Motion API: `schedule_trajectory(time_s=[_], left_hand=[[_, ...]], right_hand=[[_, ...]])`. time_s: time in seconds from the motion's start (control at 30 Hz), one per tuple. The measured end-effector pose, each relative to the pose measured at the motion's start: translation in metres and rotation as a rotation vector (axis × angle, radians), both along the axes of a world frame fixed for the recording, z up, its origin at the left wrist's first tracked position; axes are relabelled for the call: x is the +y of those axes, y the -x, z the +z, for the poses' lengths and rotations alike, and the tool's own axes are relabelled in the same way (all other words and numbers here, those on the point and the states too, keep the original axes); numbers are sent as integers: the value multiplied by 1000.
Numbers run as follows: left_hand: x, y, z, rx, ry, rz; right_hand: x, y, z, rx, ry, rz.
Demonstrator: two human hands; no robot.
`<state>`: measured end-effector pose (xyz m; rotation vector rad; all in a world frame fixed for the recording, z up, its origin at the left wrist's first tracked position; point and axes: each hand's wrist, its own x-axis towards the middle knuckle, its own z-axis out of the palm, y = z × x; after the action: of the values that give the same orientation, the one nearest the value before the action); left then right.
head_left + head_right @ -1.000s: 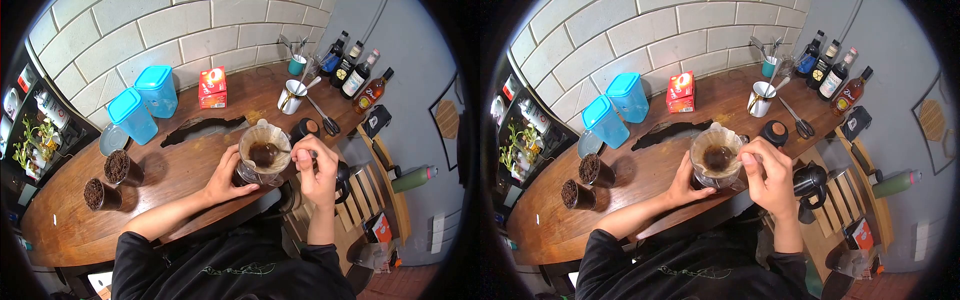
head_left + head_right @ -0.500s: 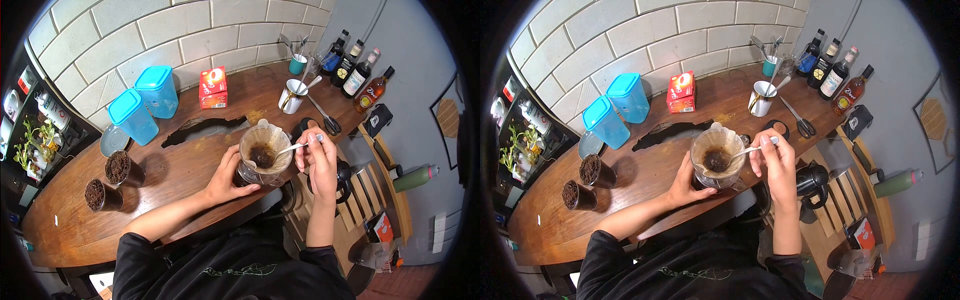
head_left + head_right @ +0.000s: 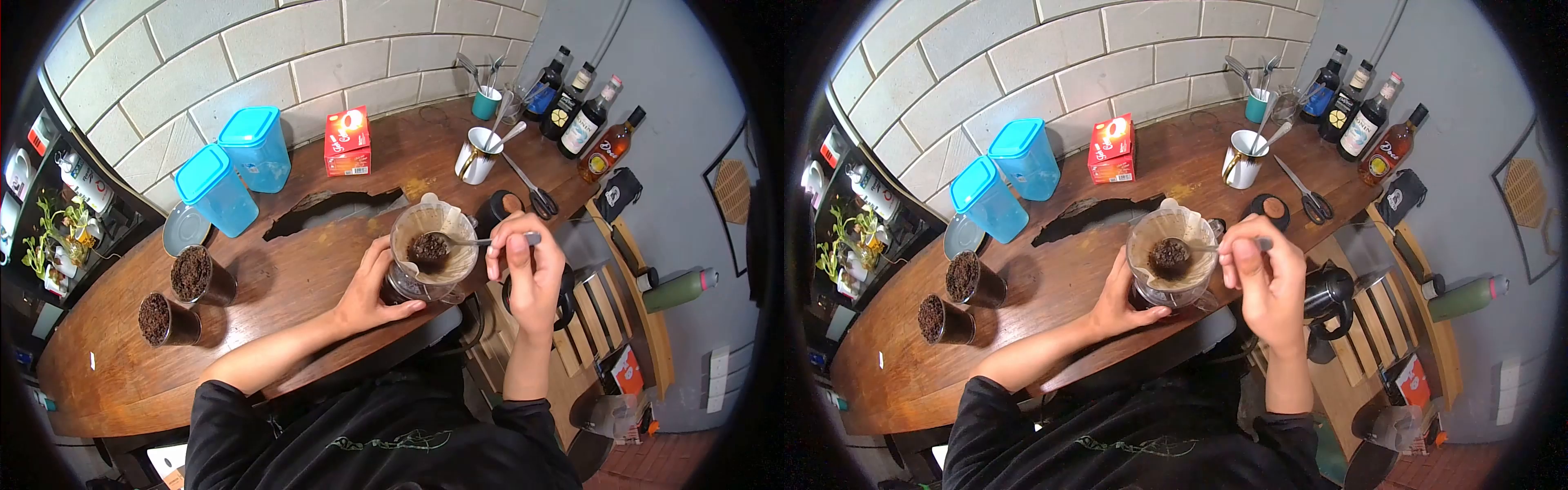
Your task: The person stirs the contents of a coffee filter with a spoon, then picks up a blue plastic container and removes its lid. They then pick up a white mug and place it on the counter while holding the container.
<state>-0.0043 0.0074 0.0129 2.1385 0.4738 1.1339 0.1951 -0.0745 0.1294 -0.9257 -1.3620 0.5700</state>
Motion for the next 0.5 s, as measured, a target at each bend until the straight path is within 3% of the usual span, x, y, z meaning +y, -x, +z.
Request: schedule_trajectory(time_s=[0.13,0.5], left_hand=[[1,0,-2,4,1,1],[1,0,-3,-5,2,-3]], right_hand=[[-8,9,10,-213,-52,-93],[-11,9,12,-302,-37,-74]])
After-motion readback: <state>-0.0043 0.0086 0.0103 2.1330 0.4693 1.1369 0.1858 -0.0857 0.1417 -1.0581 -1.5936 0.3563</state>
